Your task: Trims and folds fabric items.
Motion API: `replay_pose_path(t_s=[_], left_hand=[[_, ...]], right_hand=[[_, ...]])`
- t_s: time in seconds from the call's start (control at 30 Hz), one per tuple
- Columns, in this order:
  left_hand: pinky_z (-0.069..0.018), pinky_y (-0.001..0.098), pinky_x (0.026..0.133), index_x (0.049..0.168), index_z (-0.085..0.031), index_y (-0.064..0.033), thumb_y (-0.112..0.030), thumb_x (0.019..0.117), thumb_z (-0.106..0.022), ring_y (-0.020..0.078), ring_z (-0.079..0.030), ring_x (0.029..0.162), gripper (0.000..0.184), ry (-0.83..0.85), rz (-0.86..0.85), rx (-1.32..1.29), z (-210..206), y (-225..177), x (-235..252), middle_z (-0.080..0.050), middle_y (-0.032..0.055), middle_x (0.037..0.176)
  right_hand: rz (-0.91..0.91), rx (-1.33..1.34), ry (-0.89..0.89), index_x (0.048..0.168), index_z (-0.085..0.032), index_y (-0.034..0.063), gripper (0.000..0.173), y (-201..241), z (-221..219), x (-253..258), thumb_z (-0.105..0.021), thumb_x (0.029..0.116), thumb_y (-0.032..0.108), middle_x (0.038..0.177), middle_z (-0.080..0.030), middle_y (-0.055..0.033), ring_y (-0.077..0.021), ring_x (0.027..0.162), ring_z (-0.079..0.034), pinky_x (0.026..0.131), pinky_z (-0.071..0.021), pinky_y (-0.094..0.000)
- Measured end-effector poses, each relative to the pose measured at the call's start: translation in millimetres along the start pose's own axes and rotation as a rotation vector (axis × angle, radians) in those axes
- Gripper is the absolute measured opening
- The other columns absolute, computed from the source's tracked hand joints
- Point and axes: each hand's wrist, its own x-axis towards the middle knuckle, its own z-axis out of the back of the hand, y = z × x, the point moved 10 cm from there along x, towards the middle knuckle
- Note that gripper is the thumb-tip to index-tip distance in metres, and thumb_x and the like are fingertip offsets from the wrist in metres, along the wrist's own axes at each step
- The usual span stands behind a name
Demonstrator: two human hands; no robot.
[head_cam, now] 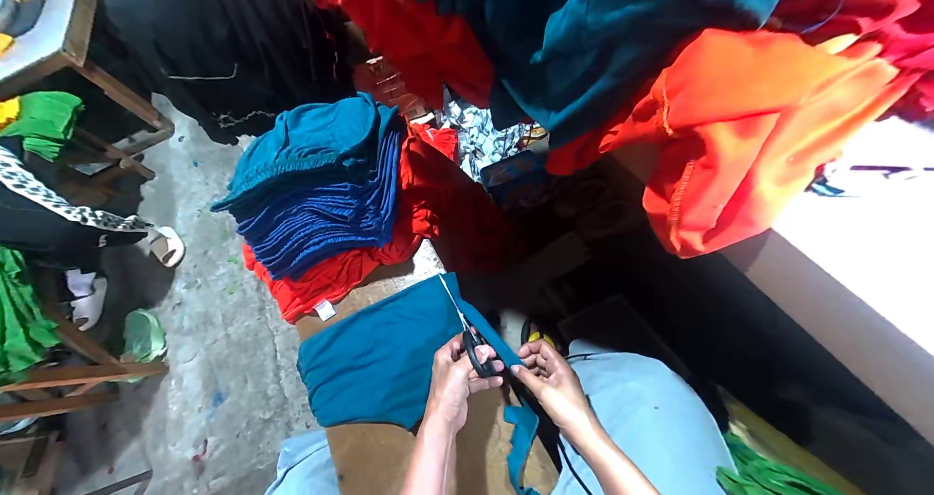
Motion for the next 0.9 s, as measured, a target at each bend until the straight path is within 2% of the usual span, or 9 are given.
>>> replay_pose_path(t_s=[0.13, 0.23, 0.37, 0.43, 0.6, 0.8, 0.9], left_hand=[[-0.0632, 0.0385, 0.072, 0.133, -0.049, 0.0082, 0.001, 0.0998, -0.052, 0.0266, -0.074, 0.082, 0.034, 0.047, -0.016, 0.005, 0.0, -2.1, 6.6, -0.071, 0.018, 0.099], [-0.063, 0.0372, 0.071, 0.135, -0.048, 0.0073, 0.002, 0.0996, -0.053, 0.0254, -0.074, 0.081, 0.036, 0.073, -0.026, -0.007, 1.1, -0.6, 8.5, -0.072, 0.0174, 0.099], [-0.0635, 0.0395, 0.071, 0.131, -0.048, 0.0075, 0.0, 0.1002, -0.046, 0.0273, -0.074, 0.081, 0.031, 0.065, -0.03, -0.076, 2.7, -4.8, 13.5, -0.071, 0.0174, 0.097], [-0.0634, 0.0395, 0.071, 0.128, -0.049, 0.0074, 0.001, 0.1004, -0.044, 0.0275, -0.074, 0.081, 0.029, 0.068, -0.03, -0.096, 3.7, -6.7, 17.5, -0.071, 0.0177, 0.097], [-0.0632, 0.0366, 0.069, 0.132, -0.048, 0.0064, 0.005, 0.0985, -0.049, 0.0253, -0.074, 0.078, 0.033, 0.083, -0.034, -0.089, 4.1, -7.1, 22.3, -0.073, 0.017, 0.096], [-0.0633, 0.04, 0.072, 0.126, -0.049, 0.0066, 0.003, 0.0984, -0.047, 0.0275, -0.074, 0.081, 0.028, 0.087, -0.029, -0.146, 3.1, -8.3, 28.9, -0.071, 0.0178, 0.097], [-0.0624, 0.0351, 0.066, 0.131, -0.048, 0.007, 0.007, 0.0984, -0.046, 0.0247, -0.074, 0.075, 0.032, 0.077, -0.056, -0.137, 2.9, -11.3, 31.2, -0.072, 0.0172, 0.092]], right_hand=[[-0.006, -0.007, -0.007, 0.11, -0.059, 0.0016, 0.021, -0.2, 1.6, 0.3, -0.065, 0.0905, 0.005, 0.089, -0.064, -0.0035, -0.0069, 0.074, -0.062, 0.065, -0.0504, -0.0214], [0.001, -0.02, -0.011, 0.112, -0.06, 0.001, 0.023, -0.4, 2.6, 0.4, -0.066, 0.0904, 0.006, 0.092, -0.065, -0.0046, -0.0079, 0.077, -0.063, 0.068, -0.0523, -0.0226], [-0.015, -0.039, -0.014, 0.114, -0.06, -0.0002, 0.024, -1.4, 4.6, 0.2, -0.066, 0.0903, 0.004, 0.093, -0.065, -0.006, -0.0101, 0.081, -0.064, 0.071, -0.0531, -0.0251], [-0.016, -0.034, -0.018, 0.113, -0.06, 0.0002, 0.024, -1.1, 4.7, 0.3, -0.066, 0.0901, 0.004, 0.093, -0.065, -0.0057, -0.0098, 0.08, -0.064, 0.07, -0.0532, -0.0245], [-0.007, -0.027, -0.02, 0.113, -0.06, -0.0001, 0.024, -0.4, 4.7, 0.5, -0.066, 0.09, 0.004, 0.092, -0.064, -0.0052, -0.0089, 0.078, -0.064, 0.069, -0.0529, -0.0235], [-0.014, -0.042, -0.025, 0.113, -0.06, 0.0, 0.024, 0.0, 6.6, -0.8, -0.066, 0.0897, 0.004, 0.09, -0.065, -0.0042, -0.0079, 0.077, -0.064, 0.069, -0.0528, -0.0233], [-0.007, -0.03, -0.034, 0.113, -0.059, -0.0001, 0.025, 1.1, 8.1, -1.2, -0.066, 0.0896, 0.004, 0.09, -0.064, -0.004, -0.0075, 0.075, -0.063, 0.067, -0.0517, -0.0226]])
